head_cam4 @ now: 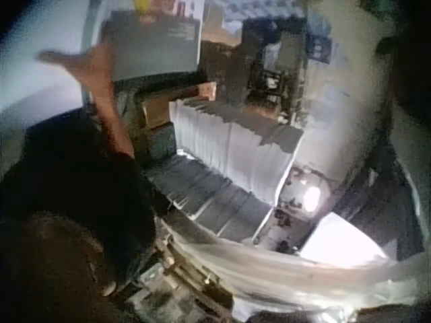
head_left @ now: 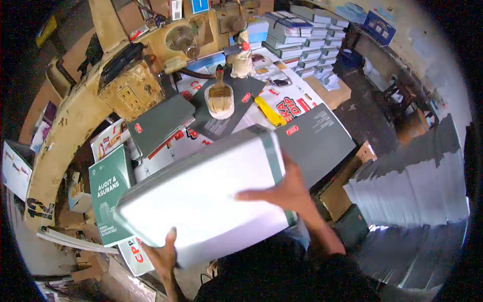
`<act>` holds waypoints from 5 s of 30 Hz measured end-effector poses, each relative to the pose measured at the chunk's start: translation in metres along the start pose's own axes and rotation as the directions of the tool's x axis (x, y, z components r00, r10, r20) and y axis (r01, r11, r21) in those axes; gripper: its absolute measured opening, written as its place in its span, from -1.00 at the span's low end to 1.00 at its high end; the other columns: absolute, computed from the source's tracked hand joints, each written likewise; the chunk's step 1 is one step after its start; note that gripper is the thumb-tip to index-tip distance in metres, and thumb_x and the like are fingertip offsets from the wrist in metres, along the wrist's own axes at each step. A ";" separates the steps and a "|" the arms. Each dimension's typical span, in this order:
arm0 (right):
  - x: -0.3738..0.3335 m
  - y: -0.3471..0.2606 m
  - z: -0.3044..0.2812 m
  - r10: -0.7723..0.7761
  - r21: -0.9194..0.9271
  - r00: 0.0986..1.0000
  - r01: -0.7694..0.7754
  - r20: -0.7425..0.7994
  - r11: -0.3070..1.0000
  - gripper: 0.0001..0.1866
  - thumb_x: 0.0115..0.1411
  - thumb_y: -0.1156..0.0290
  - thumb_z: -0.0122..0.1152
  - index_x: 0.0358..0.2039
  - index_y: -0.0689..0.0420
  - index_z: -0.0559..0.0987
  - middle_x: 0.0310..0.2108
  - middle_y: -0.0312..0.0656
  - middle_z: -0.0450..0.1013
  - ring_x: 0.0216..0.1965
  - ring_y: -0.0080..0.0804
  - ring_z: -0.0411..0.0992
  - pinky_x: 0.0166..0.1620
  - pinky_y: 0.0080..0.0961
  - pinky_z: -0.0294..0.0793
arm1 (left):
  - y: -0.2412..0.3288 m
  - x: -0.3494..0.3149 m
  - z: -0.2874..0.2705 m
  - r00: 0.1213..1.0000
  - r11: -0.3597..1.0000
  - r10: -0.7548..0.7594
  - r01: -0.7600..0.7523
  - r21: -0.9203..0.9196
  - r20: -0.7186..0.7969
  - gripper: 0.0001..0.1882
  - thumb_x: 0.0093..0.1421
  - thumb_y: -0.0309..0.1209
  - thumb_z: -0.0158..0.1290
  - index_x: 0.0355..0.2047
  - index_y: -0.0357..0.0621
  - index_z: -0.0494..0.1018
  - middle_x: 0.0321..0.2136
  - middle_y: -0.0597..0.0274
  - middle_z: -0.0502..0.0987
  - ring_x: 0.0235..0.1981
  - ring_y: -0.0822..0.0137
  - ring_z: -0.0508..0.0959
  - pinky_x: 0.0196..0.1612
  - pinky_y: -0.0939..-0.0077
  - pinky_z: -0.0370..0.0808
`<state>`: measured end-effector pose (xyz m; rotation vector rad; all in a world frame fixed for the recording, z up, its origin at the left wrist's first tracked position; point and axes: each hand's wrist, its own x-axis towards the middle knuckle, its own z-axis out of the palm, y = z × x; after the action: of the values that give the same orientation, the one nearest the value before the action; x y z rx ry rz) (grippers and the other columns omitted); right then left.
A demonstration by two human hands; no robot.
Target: The person aligns and stacks printed book signatures, cuts threads along the spine using a utility knife, and applies glue to the spine with a paintbrush.
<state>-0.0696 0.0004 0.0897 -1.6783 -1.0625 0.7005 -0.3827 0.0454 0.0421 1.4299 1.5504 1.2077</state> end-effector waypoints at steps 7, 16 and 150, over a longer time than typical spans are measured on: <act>0.028 0.054 0.021 0.126 -0.027 0.939 -0.124 0.319 0.992 0.26 -0.28 -0.22 0.48 0.33 -0.03 -0.02 0.16 -0.01 0.29 0.14 -0.11 0.31 0.17 -0.32 0.32 | -0.004 0.016 0.021 0.951 0.996 -0.068 0.049 0.071 0.301 -0.54 0.13 -0.32 0.22 -0.03 -0.32 0.42 -0.15 0.07 0.54 -0.11 0.25 0.50 0.01 0.35 0.41; 0.026 0.069 0.027 0.227 -0.167 0.949 -0.194 0.217 0.967 -0.11 -0.16 -0.30 0.35 0.03 0.13 0.48 -0.16 -0.08 0.54 -0.16 -0.25 0.51 -0.04 -0.38 0.47 | -0.083 -0.001 -0.071 0.763 0.686 0.487 -0.636 0.353 0.425 -0.60 0.17 -0.31 0.09 -0.06 -0.35 0.44 -0.10 0.03 0.50 -0.07 0.10 0.46 0.04 0.24 0.32; -0.038 -0.072 -0.001 -0.610 -0.406 0.789 0.581 0.070 0.706 -0.81 -0.10 0.64 0.23 -0.41 0.14 0.54 -0.44 -0.22 0.42 -0.37 -0.30 0.37 -0.25 -0.42 0.33 | -0.126 0.002 -0.062 0.842 0.745 0.508 -0.535 0.399 0.180 -0.35 -0.05 -0.20 0.32 0.02 -0.15 0.34 -0.10 0.11 0.46 -0.05 0.22 0.45 0.04 0.33 0.37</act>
<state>-0.1088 -0.0249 0.1567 -1.5293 -1.6799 -0.0206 -0.4826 0.0420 -0.0562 2.2989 1.4792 1.1369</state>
